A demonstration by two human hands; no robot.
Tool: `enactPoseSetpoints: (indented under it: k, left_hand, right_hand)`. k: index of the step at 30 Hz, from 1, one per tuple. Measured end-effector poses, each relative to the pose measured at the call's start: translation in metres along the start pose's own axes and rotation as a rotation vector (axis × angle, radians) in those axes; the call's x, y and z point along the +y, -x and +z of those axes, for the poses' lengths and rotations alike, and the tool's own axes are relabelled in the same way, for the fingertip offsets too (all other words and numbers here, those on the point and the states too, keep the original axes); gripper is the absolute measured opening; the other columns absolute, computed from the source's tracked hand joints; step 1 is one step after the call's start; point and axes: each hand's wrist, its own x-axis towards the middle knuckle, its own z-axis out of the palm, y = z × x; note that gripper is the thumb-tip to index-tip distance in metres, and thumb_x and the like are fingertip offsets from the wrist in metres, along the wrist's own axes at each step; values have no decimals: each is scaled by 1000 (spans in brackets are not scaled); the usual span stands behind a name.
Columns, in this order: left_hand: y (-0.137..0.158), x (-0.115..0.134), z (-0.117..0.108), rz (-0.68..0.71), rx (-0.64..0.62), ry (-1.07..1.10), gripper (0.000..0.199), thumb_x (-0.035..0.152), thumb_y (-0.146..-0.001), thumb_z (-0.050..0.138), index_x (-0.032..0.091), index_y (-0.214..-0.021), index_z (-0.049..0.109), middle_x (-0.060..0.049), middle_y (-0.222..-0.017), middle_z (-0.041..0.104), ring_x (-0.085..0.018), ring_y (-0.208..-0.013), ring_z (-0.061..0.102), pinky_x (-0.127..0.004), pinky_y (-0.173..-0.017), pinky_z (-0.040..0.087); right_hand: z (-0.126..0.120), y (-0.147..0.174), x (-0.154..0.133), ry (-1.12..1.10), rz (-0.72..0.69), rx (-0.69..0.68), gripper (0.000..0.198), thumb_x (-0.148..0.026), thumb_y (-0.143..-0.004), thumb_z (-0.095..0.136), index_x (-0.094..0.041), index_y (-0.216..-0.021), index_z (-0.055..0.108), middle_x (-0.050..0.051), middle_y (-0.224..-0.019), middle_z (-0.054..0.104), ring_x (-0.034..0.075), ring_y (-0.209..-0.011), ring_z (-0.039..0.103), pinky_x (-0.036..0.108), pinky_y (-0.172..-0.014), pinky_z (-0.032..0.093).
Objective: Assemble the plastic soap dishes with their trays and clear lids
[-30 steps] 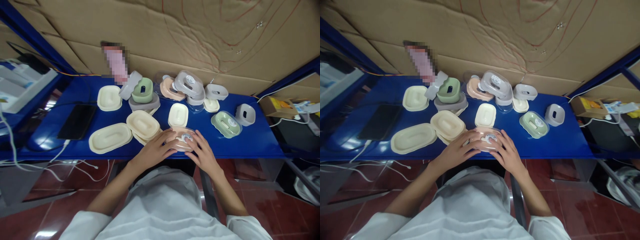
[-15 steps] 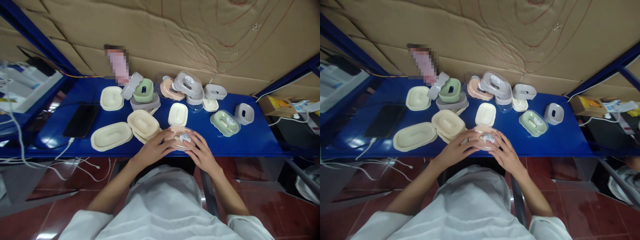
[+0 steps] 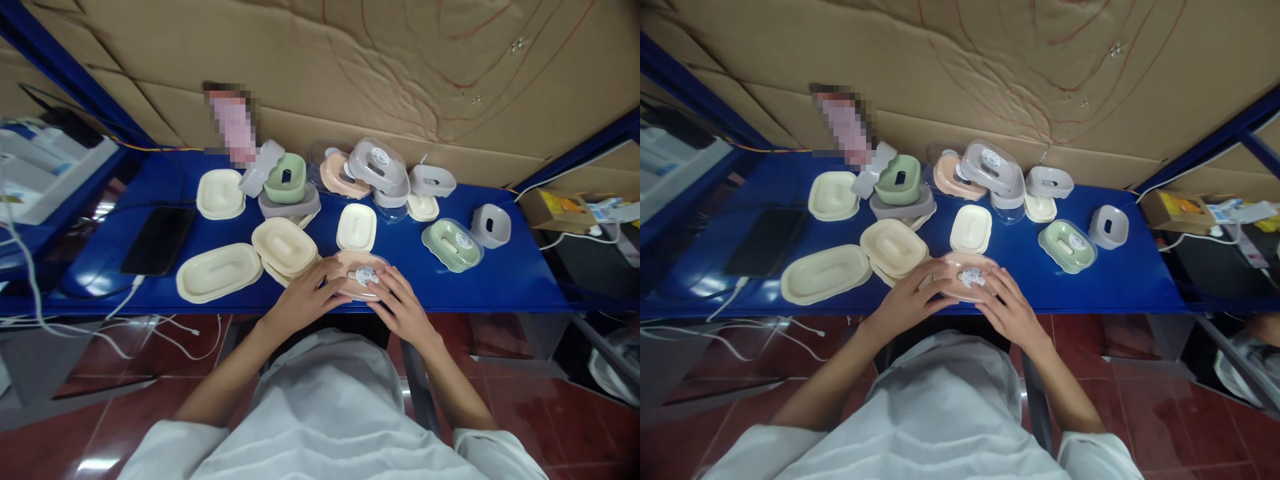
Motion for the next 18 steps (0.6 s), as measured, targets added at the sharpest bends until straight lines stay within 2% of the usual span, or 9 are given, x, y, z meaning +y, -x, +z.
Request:
enactPoseSetpoints:
  k: [2, 5, 8, 10, 12, 15, 18]
  left_hand:
    - [-1, 1, -1, 10, -4, -20, 33, 37, -98, 74, 21, -125, 63, -14, -128, 70, -31, -128, 69, -48, -108, 61]
    - [-2, 1, -2, 21, -19, -28, 32, 34, -99, 74, 20, -125, 64, -14, -129, 70, -31, -131, 67, -48, -109, 61]
    - [-4, 0, 0, 45, -13, -24, 30, 32, -100, 72, 20, -126, 65, -14, -129, 70, -31, -133, 66, -48, -110, 60]
    - [-3, 0, 1, 71, -32, -24, 29, 30, -102, 69, 21, -129, 64, -15, -131, 69, -30, -136, 64, -48, -111, 59]
    - [1, 1, 1, 83, -62, -21, 34, 31, -102, 69, 22, -134, 63, -17, -142, 63, -32, -142, 59, -51, -115, 56]
    - [17, 1, -3, 35, -46, -49, 49, 33, -99, 73, 24, -145, 58, -20, -157, 52, -35, -150, 51, -59, -122, 47]
    - [40, 0, -11, -75, 0, -138, 51, 27, -96, 75, 28, -145, 59, -16, -154, 58, -35, -147, 54, -64, -125, 40]
  right_hand:
    - [0, 1, 1, -14, 25, -9, 72, -20, -102, 67, -30, -167, 38, 12, -160, 56, 33, -157, 43, 61, -126, 45]
    - [1, 3, 2, -28, 62, -44, 69, -23, -102, 68, -31, -165, 41, 13, -160, 54, 35, -161, 34, 64, -126, 42]
    - [-1, 1, 4, -73, 124, -58, 67, -31, -101, 71, -34, -162, 45, 12, -166, 45, 37, -163, 28, 65, -126, 41]
    - [-6, -5, 4, -99, 153, -57, 65, -34, -101, 70, -33, -162, 46, 14, -169, 39, 35, -160, 35, 60, -124, 45]
    - [-16, -11, 4, -73, 140, -27, 61, -34, -102, 68, -34, -160, 49, 13, -166, 43, 32, -155, 46, 53, -122, 50]
    - [-40, -10, 8, 134, 154, 161, 50, -37, -100, 70, -35, -149, 61, 11, -153, 58, 31, -143, 58, 50, -116, 54]
    - [-69, 17, 28, 426, 302, 472, 51, -52, -94, 74, -27, -139, 68, 15, -140, 63, 36, -136, 61, 57, -113, 53]
